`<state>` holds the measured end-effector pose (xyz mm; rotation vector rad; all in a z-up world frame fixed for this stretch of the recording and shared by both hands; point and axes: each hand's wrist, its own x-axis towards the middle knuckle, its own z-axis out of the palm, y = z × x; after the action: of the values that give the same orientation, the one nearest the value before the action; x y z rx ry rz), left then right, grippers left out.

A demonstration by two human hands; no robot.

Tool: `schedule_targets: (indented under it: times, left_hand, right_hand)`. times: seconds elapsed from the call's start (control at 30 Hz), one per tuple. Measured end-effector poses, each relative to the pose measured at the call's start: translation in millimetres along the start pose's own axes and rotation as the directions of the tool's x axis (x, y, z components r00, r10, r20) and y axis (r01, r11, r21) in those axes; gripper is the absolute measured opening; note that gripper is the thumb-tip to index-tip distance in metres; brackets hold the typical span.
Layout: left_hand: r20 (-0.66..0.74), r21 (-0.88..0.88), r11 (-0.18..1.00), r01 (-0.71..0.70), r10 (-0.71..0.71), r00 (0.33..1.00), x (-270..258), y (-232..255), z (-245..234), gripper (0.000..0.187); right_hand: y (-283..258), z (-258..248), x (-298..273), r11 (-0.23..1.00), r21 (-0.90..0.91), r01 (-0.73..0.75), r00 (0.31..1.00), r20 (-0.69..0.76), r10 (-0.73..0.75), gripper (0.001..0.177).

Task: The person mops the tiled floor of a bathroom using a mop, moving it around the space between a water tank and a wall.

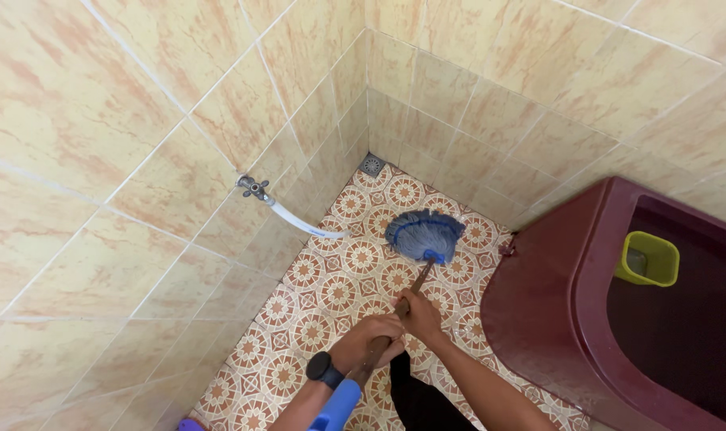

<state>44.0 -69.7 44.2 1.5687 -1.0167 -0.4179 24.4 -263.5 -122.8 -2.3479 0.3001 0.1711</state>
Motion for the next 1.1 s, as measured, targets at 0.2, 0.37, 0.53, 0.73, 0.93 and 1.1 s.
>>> schedule_targets:
  times: [0.2, 0.37, 0.53, 0.73, 0.93, 1.1]
  left_hand:
    - [0.030, -0.002, 0.999, 0.042, -0.042, 0.999, 10.8, -9.2, 11.5, 0.028]
    - [0.011, 0.039, 0.997, -0.062, 0.062, 0.998, 26.2, -27.5, 25.3, 0.026]
    - [0.024, 0.084, 0.994, -0.071, 0.070, 0.997, 41.7, -57.8, 51.8, 0.023]
    - [0.049, 0.051, 0.997, -0.065, 0.062, 0.997, 36.8, -81.1, 72.3, 0.029]
    - [0.168, 0.042, 0.999, 0.014, -0.021, 0.986, 8.4, -54.6, 54.5, 0.027]
    - [0.104, 0.053, 0.999, 0.013, -0.018, 0.994, 5.7, -16.0, 20.6, 0.024]
  right_hand:
    - [44.9, 15.5, 13.5, 0.955, 0.235, 0.181, 0.984, -0.045, -0.175, 0.023]
    - [73.1, 16.2, 33.3, 0.987, 0.140, 0.075, 0.995, -0.077, -0.065, 0.019]
    - [88.5, -4.8, 49.0, 0.999, -0.030, -0.032, 0.998, -0.054, 0.031, 0.014]
    - [94.3, -16.8, 44.5, 0.983, -0.115, -0.143, 0.989, 0.024, 0.147, 0.020]
    - [73.2, 1.1, 3.6, 1.000, -0.018, 0.019, 1.000, -0.020, -0.020, 0.026]
    - [37.4, 7.4, -8.1, 0.994, 0.015, -0.109, 0.994, -0.024, 0.110, 0.026]
